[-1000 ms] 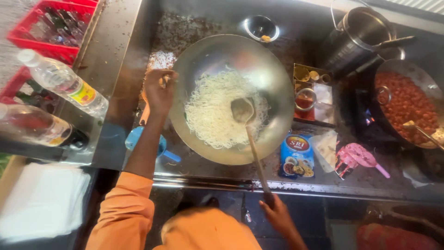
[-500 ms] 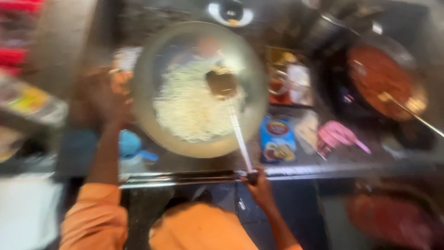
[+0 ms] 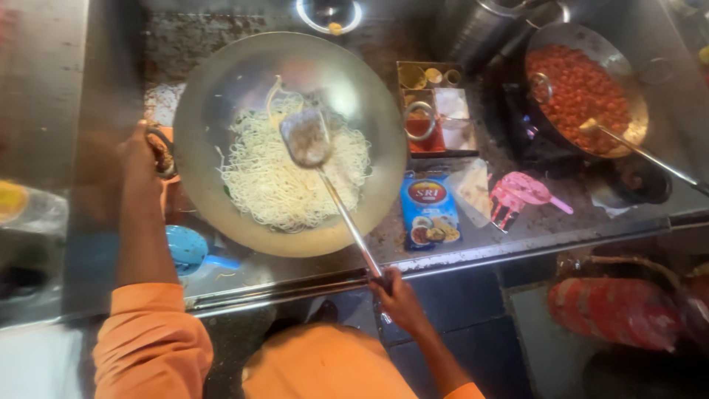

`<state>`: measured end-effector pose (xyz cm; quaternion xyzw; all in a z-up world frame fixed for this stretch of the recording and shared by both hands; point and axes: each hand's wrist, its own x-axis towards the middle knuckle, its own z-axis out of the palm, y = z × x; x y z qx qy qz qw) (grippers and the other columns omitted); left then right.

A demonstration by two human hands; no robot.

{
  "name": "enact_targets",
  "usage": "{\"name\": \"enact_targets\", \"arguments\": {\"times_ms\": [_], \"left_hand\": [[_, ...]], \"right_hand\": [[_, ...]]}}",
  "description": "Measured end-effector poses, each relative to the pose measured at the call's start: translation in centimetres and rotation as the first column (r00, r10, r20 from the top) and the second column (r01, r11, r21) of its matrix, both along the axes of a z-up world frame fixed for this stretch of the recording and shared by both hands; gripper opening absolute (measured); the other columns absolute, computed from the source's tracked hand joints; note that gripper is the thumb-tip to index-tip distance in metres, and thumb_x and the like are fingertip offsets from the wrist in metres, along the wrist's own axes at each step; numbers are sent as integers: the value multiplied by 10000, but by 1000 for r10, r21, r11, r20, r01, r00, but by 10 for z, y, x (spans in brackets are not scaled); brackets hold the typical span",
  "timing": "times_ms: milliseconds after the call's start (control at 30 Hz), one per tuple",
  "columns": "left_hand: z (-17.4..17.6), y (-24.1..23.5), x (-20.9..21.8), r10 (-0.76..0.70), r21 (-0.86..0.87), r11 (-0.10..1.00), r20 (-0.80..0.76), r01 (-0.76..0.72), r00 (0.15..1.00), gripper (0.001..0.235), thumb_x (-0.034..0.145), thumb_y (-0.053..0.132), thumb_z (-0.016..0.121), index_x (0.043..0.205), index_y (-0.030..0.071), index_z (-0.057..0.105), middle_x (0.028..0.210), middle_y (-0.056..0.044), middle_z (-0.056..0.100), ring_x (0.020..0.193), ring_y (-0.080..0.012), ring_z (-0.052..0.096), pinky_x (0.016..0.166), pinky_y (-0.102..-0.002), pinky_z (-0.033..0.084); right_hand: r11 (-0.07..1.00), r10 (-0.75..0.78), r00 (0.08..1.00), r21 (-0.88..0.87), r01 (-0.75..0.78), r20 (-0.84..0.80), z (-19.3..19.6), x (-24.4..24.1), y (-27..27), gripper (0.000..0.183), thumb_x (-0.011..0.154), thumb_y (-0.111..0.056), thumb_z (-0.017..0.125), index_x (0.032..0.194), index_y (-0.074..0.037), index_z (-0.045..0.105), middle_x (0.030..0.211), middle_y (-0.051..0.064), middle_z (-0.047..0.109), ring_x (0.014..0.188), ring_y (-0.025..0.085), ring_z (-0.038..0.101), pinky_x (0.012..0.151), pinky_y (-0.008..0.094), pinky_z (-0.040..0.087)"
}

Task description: The person prepares a dish in a restaurant kitchen by pouring food items from a blue bowl into a pan, stirring with a wooden spoon, tossing noodles in a wok with a spatula, and serving a portion into a cup before handling money.

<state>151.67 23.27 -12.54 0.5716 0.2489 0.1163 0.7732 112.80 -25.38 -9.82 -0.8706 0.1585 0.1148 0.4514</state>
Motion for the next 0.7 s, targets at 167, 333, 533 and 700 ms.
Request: {"name": "enact_targets", "arguments": {"times_ms": [167,333,533,700], "left_hand": [[-11,-5,8,25,31,999,-61,-23,998,319,978,278,741,734,109,624,619,30,524,464,-90,471,400,-296,342],[16,-21,-8,14,64,998,114,-21,993,425,981,255,720,646,126,493,592,36,480,453,-77,432,390,-297,302],[67,-40,-43,-13,150,988,259,-27,966,430,1030,271,670,664,123,499,582,60,439,455,-55,388,425,-272,271],[62,-43,-57,9,138,989,260,-47,965,376,1055,244,651,716,99,574,635,78,393,535,-29,336,478,-280,224]], "right_hand": [[997,29,997,-72,-24,66,-47,-17,23,325,948,-353,694,1043,-55,605,805,201,737,812,425,729,629,496,539],[990,-96,993,-107,89,-64,-79,-2,42,347,983,-371,620,1085,-45,563,858,269,713,874,483,692,695,561,506],[978,-66,997,-199,54,-51,-105,34,41,321,1077,-360,549,1112,-41,558,837,249,684,847,508,660,715,578,483],[959,-10,994,282,-20,105,-99,5,49,277,1023,-338,544,1221,-146,515,850,100,672,712,312,645,603,448,521]]}}
